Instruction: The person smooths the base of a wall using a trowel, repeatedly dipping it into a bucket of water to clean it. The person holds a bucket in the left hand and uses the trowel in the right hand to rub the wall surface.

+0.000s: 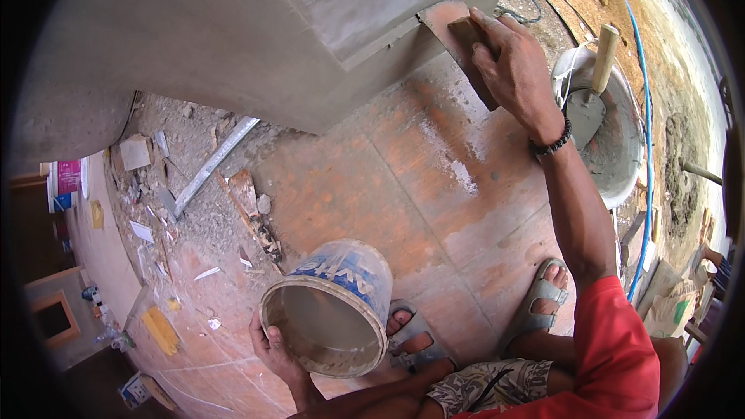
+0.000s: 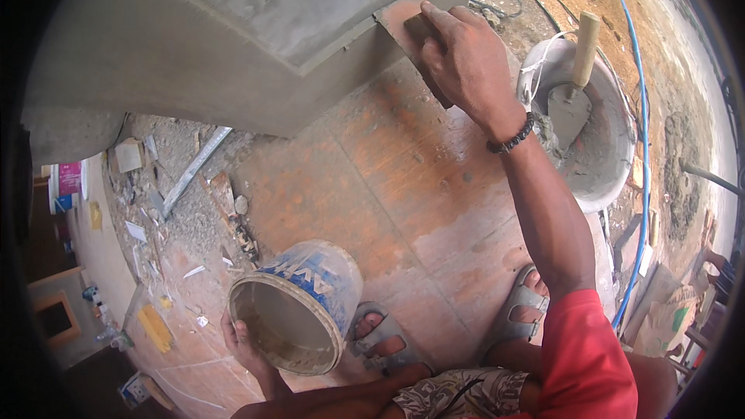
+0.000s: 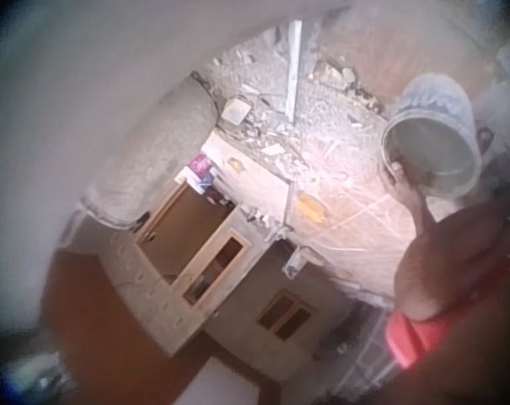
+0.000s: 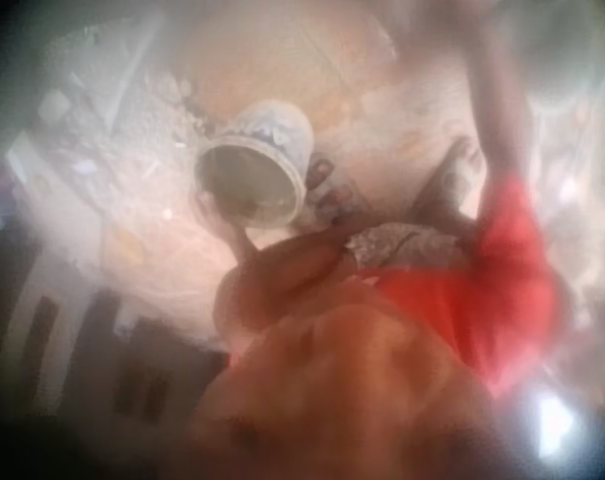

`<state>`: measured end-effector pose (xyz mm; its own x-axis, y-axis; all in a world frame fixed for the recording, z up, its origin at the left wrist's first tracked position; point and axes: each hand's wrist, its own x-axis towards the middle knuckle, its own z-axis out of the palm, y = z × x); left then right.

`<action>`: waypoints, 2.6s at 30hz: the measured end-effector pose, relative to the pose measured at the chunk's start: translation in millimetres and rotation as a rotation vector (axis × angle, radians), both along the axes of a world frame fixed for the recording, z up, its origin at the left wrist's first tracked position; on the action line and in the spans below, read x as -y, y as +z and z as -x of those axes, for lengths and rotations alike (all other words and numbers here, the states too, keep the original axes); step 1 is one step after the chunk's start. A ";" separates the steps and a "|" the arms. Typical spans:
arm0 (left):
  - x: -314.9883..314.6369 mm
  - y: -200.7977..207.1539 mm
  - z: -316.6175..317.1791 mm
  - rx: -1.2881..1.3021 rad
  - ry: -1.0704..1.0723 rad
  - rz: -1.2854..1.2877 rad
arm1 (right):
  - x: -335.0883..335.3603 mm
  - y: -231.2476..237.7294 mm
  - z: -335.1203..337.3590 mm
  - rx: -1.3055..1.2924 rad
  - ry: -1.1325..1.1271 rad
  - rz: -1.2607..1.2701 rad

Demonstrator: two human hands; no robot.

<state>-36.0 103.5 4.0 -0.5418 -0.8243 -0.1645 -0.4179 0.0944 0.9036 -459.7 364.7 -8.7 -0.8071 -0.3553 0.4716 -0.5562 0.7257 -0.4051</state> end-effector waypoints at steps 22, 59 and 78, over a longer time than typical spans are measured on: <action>3.3 -4.0 -3.4 -0.011 -0.019 0.032 | 71.5 3.0 -72.2 -0.025 0.055 0.008; 0.7 -0.4 -1.5 -0.015 -0.014 0.018 | 56.4 -55.4 -45.8 0.752 -0.188 1.204; -0.4 1.2 -0.5 -0.004 -0.007 -0.004 | 83.9 -76.7 -85.0 0.496 -0.004 0.848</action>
<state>-35.4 104.0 5.2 -0.5483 -0.8197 -0.1656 -0.4133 0.0934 0.9058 -374.7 280.8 -85.4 -0.9830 -0.0523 0.1762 -0.1803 0.0877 -0.9797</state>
